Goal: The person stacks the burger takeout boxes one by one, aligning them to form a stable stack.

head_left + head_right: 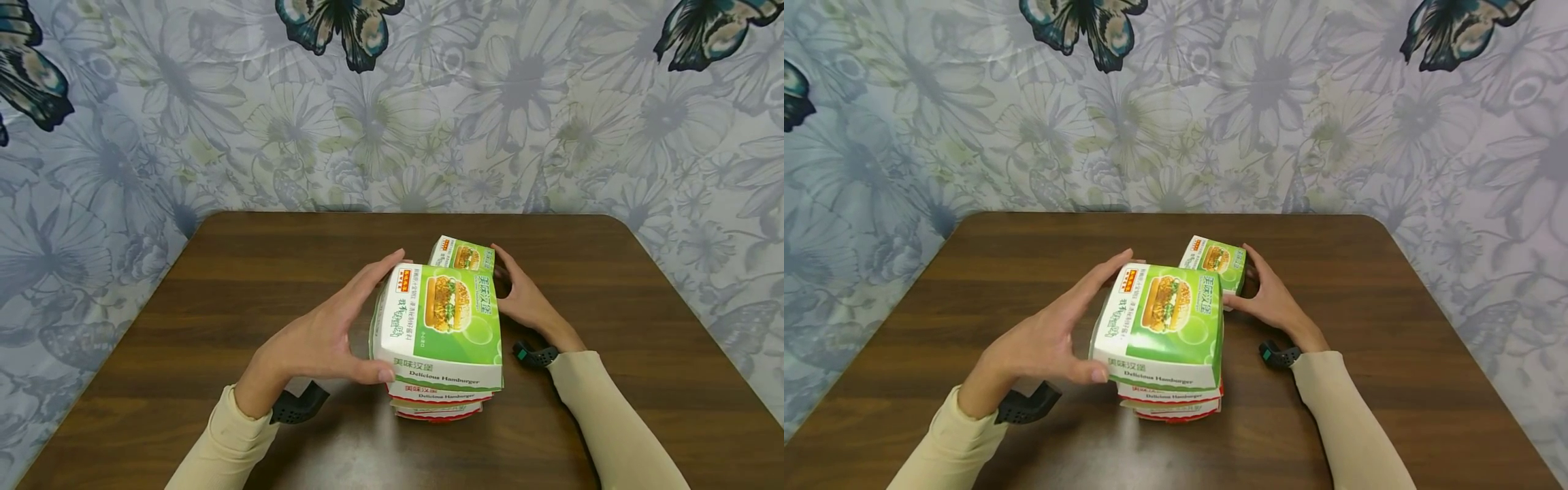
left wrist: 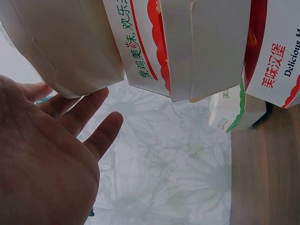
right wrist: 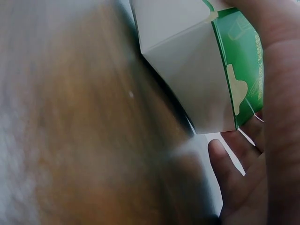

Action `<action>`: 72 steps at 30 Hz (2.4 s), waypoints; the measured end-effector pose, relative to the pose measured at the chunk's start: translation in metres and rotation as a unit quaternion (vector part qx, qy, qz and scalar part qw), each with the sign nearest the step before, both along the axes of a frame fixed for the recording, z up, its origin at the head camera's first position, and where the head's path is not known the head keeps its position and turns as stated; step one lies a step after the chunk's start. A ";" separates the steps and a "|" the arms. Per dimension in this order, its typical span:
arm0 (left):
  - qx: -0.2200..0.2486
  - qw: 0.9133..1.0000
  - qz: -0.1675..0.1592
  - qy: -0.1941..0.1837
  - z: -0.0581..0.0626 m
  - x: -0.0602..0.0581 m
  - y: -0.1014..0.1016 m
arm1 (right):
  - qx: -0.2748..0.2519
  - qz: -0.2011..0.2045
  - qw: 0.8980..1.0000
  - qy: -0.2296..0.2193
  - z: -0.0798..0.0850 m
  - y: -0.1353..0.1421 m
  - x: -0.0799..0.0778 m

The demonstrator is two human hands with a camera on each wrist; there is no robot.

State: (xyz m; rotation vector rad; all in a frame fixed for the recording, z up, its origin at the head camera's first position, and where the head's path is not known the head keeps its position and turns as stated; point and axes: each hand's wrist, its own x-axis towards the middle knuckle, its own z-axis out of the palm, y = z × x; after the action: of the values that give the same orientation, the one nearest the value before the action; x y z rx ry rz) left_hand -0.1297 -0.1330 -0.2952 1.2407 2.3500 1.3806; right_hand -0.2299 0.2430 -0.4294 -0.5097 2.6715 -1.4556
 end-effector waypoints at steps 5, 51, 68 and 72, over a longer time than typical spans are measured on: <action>0.002 1.000 -0.003 0.004 0.000 0.000 0.000 | 0.001 -0.006 1.000 0.005 -0.001 0.000 0.001; -0.006 1.000 -0.002 0.010 0.000 0.002 0.002 | -0.039 -0.048 0.998 0.027 0.023 -0.003 0.011; -0.007 1.000 -0.001 0.010 0.001 0.002 0.002 | -0.043 -0.055 0.996 0.057 0.052 -0.002 0.017; -0.008 1.000 -0.002 0.009 0.001 0.002 0.001 | -0.043 -0.053 0.995 0.071 0.057 -0.003 0.019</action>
State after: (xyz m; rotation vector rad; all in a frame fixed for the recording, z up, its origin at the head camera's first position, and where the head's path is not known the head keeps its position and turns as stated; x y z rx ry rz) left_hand -0.1281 -0.1318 -0.2941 1.2583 2.3657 1.3520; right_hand -0.2108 0.2397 -0.3725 -0.5023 2.7937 -1.6293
